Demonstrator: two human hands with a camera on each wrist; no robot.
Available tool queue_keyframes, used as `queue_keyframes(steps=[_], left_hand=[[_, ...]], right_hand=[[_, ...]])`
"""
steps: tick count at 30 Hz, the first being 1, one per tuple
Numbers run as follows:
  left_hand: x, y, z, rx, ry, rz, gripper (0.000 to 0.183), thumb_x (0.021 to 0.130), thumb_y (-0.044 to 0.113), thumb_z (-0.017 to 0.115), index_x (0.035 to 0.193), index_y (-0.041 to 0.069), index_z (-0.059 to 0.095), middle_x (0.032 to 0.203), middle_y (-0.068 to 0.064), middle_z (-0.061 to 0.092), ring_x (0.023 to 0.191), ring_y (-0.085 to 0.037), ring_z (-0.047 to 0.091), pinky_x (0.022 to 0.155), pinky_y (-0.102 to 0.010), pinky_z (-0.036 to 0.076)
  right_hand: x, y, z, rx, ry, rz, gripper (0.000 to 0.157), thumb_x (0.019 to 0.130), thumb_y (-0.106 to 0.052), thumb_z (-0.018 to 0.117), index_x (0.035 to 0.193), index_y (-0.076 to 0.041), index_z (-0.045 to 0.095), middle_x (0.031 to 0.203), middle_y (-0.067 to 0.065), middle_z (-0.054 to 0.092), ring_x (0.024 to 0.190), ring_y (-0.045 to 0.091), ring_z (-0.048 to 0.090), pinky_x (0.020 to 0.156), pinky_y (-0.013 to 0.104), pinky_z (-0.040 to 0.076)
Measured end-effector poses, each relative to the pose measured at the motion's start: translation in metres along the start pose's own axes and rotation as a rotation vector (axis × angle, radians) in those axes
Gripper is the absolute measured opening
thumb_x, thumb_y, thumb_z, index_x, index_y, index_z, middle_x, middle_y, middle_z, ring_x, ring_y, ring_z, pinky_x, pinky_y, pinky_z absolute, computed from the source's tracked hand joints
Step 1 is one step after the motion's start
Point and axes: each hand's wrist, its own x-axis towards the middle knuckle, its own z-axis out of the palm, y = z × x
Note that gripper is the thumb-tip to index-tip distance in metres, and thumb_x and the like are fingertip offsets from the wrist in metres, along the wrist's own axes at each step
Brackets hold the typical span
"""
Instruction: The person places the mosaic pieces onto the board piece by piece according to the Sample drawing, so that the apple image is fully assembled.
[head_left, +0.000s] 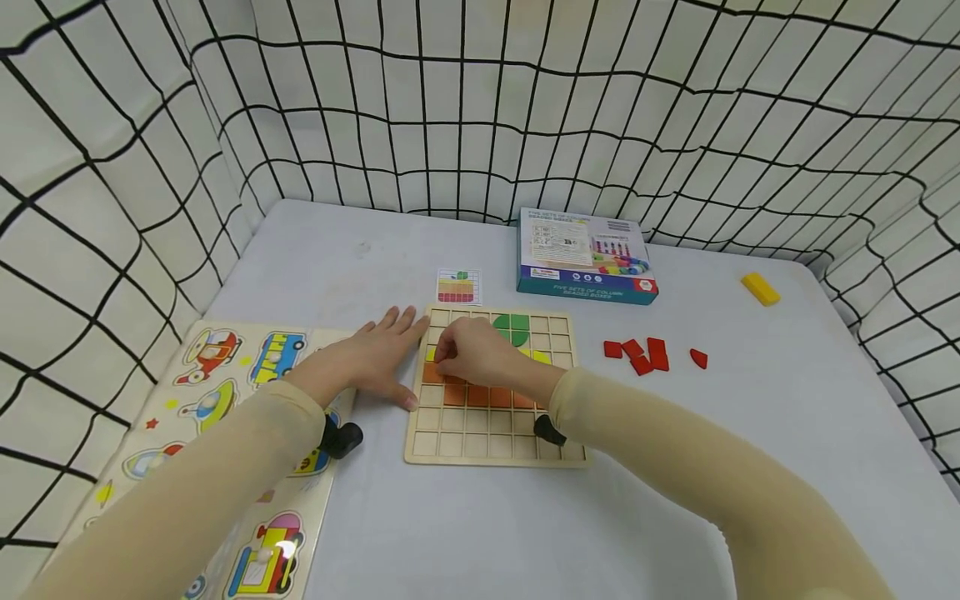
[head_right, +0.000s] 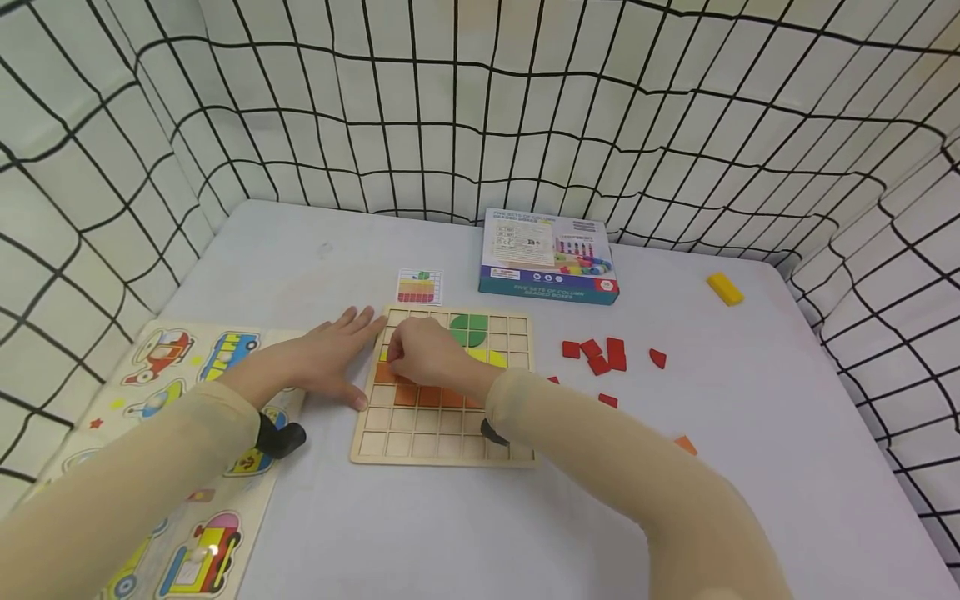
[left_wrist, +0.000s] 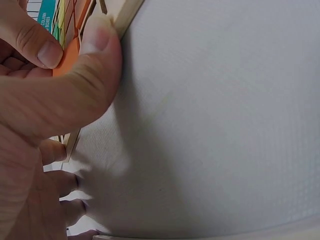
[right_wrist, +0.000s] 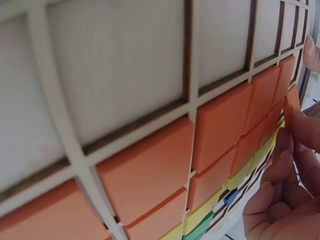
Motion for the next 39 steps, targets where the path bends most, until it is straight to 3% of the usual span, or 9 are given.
queue_keyframes(steps=[8,14,23,31,39], left_hand=[[0.0,0.002,-0.001,-0.003,0.006,-0.002,0.125,0.078,0.052,0.085,0.164,0.001,0.011,0.169,-0.029,0.004,0.156,-0.051,0.002,0.123,-0.069,0.015],[0.001,0.0,0.001,-0.001,0.005,-0.011,0.124,0.079,0.051,0.085,0.164,0.002,0.009,0.17,-0.027,0.002,0.157,-0.05,0.0,0.124,-0.068,0.014],[0.003,0.0,0.004,0.005,0.011,-0.021,0.124,0.078,0.051,0.085,0.164,0.002,0.01,0.17,-0.027,0.003,0.157,-0.05,0.0,0.124,-0.068,0.014],[0.004,0.003,0.004,0.018,0.016,-0.028,0.125,0.078,0.05,0.086,0.164,0.001,0.01,0.17,-0.027,0.003,0.157,-0.05,0.0,0.124,-0.068,0.013],[0.005,0.003,0.006,0.02,0.024,-0.021,0.125,0.077,0.05,0.087,0.163,0.0,0.011,0.17,-0.028,0.004,0.156,-0.051,0.002,0.123,-0.069,0.015]], right_hand=[[0.003,0.0,0.004,-0.071,-0.005,-0.013,0.009,0.094,-0.016,0.075,0.096,-0.009,0.08,0.087,0.001,0.077,0.075,0.012,0.062,0.069,0.02,0.053],[0.003,0.0,0.007,-0.102,-0.002,-0.007,0.011,0.095,-0.018,0.075,0.1,-0.01,0.08,0.092,0.001,0.077,0.079,0.012,0.063,0.076,0.021,0.056],[-0.014,0.009,-0.01,-0.037,0.051,-0.04,0.008,0.095,-0.015,0.074,0.101,-0.01,0.077,0.095,0.002,0.076,0.086,0.014,0.064,0.086,0.028,0.058],[-0.055,0.058,-0.046,0.032,0.096,0.079,0.012,0.095,-0.014,0.074,0.106,-0.01,0.076,0.097,0.002,0.073,0.09,0.019,0.062,0.083,0.027,0.057],[-0.121,0.133,-0.078,0.018,0.177,0.164,0.017,0.095,-0.013,0.073,0.11,-0.005,0.074,0.099,0.007,0.072,0.089,0.021,0.063,0.075,0.025,0.054]])
